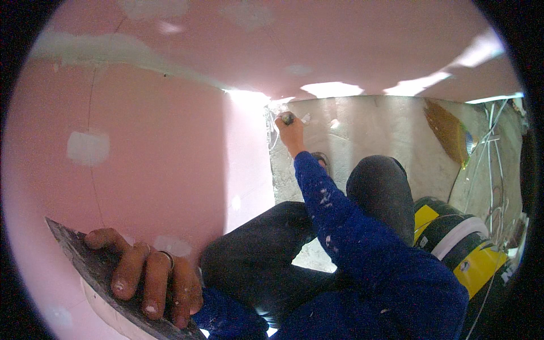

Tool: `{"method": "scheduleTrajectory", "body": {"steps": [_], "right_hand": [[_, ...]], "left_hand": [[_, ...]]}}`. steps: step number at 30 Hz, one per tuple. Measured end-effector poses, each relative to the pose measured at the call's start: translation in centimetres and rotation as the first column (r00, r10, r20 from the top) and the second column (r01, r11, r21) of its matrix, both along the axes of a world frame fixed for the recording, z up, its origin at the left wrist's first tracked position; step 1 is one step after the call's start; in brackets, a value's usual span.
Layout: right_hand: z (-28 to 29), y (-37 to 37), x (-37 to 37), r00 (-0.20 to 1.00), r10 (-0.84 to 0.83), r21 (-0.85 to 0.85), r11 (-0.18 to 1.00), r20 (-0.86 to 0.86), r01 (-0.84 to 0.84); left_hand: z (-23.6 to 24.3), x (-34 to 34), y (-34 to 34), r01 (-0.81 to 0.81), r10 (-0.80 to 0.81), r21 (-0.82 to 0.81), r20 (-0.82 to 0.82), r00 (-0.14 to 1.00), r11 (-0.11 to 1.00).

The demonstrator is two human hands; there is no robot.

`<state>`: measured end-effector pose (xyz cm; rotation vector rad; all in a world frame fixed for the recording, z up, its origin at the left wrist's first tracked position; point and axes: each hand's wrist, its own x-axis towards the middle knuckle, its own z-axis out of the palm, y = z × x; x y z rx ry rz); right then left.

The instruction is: The person applies white plaster to the corner where a pink wall meets the ceiling using a trowel and a hawk. They repeatedly scoop plaster from the hawk and smooth it along the joint, occasionally scraping excess material back onto the hawk.

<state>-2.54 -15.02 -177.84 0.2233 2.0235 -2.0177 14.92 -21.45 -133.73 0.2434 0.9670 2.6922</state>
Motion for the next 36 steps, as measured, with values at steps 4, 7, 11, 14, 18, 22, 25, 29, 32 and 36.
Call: {"method": "scheduleTrajectory", "body": {"steps": [4,7,11,14,18,22,25,29,32,36], "right_hand": [[-0.3,-0.3,0.5,0.995,-0.018,-0.075,0.997,-0.097,0.010],[-0.4,-0.8,-0.3,0.994,-0.021,-0.062,0.998,-0.107,0.014],[-0.6,0.5,-0.2,0.980,-0.177,0.000,0.984,-0.087,0.178],[0.5,2.2,0.9,0.973,-0.230,0.029,0.973,-0.032,0.231],[4.4,4.4,-0.3,0.987,0.128,0.260,0.961,-0.097,-0.099],[9.3,8.3,-4.5,0.802,0.597,0.500,0.693,0.006,-0.520],[11.6,11.8,-6.5,0.730,0.683,0.700,0.522,-0.001,-0.488],[11.7,17.1,-10.0,0.718,0.641,0.595,0.474,0.273,-0.649],[10.3,20.7,-9.6,0.838,0.501,0.582,0.623,0.218,-0.523],[9.3,21.0,-9.0,0.836,0.547,0.593,0.662,0.037,-0.459]], "left_hand": [[-0.6,0.2,0.1,-0.027,0.028,0.060,-0.015,1.000,0.998],[-0.2,0.3,0.0,-0.057,0.056,0.021,0.031,0.998,0.998],[0.0,-0.7,-0.1,-0.054,0.054,-0.002,0.062,0.997,0.999],[-0.5,-1.5,1.1,-0.095,0.096,-0.008,0.032,0.995,0.995],[-1.9,-1.2,4.4,-0.592,0.593,0.032,-0.020,0.805,0.805],[-2.2,-2.0,4.3,-0.528,0.528,0.209,0.063,0.847,0.823],[-1.8,-2.1,4.1,-0.439,0.444,0.191,0.014,0.896,0.878],[-1.2,-2.9,4.9,-0.404,0.405,0.194,0.039,0.913,0.894],[-0.8,-3.4,5.7,-0.407,0.401,0.116,0.072,0.913,0.906],[-0.9,-3.4,5.5,-0.426,0.403,0.178,0.151,0.903,0.887]]}}
